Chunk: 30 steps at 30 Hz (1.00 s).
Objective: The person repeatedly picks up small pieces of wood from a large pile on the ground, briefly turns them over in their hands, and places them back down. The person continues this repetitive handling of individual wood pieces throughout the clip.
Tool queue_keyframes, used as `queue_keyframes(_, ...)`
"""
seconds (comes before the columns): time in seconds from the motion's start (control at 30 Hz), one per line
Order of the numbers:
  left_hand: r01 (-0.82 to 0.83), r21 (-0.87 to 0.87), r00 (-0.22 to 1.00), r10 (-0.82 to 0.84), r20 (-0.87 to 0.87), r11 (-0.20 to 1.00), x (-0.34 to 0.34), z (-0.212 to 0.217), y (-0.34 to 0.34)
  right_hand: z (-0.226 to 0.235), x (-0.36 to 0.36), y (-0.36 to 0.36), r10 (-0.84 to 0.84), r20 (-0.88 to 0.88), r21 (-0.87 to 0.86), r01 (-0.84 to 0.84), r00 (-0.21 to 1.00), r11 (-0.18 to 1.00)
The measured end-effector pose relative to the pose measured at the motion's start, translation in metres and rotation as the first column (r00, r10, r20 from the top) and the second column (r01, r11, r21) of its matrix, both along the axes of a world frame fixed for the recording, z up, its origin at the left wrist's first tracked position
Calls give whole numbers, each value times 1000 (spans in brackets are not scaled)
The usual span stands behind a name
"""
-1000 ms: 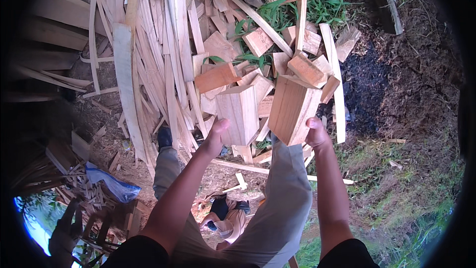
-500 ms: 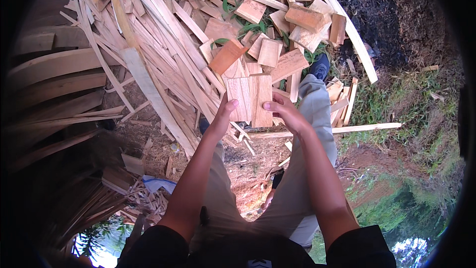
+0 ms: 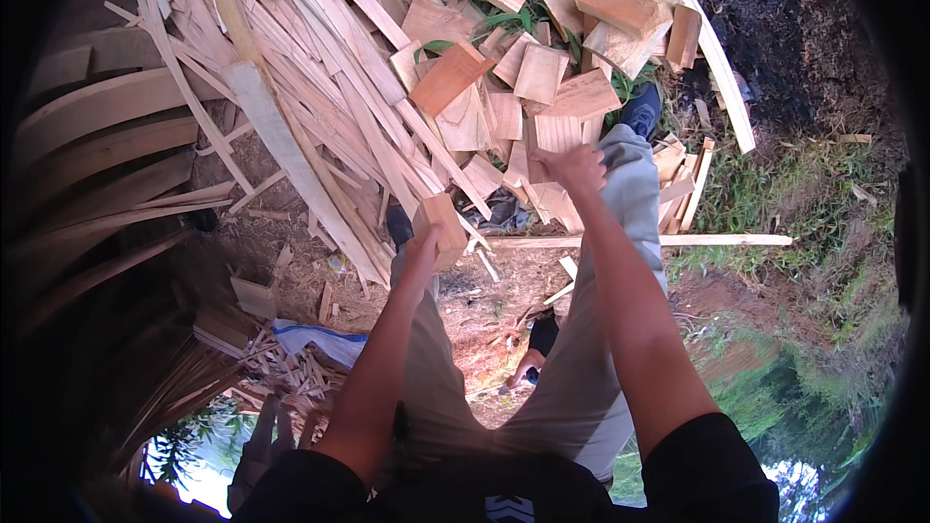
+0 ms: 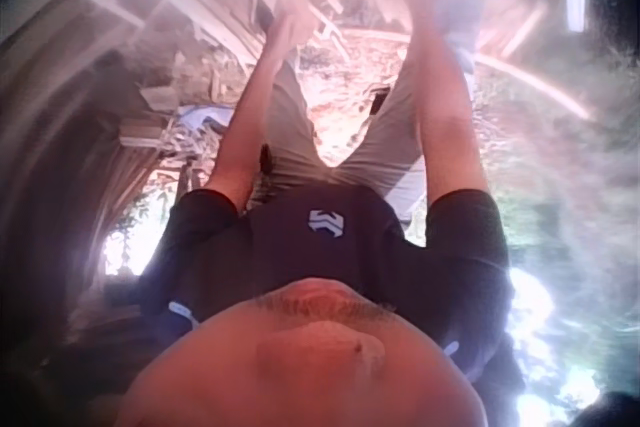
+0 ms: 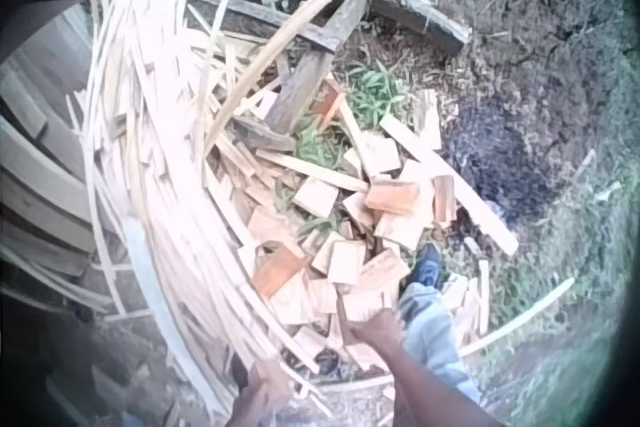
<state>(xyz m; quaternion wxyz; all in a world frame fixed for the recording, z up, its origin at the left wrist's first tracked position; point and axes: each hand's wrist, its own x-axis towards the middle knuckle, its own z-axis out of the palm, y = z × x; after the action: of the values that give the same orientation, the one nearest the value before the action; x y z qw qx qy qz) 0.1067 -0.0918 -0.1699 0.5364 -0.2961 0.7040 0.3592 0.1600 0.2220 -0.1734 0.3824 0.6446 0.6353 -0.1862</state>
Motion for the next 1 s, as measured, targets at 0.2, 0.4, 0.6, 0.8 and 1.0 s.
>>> queue_keyframes(0.2,99,80,993,-104,52,992,-8,7,-27,3,-55,74,259,-73,295,-227,963,928)
queue_keyframes(0.4,24,15,1000,-24,2,1000,-11,-4,-41,9,-108,92,779,-239,849,-265,580,457)
queue_keyframes(0.6,17,53,999,-15,-31,998,-16,-3,-26,-87,-91,68,968,-107,454,-855,228,252)
queue_keyframes(0.8,-5,74,999,9,-52,997,-2,-28,-29,-112,-86,73,994,61,267,-961,94,75)
queue_keyframes(1.0,58,60,998,-59,30,997,-5,-19,-27,-43,-116,87,958,-286,598,-784,-19,163)
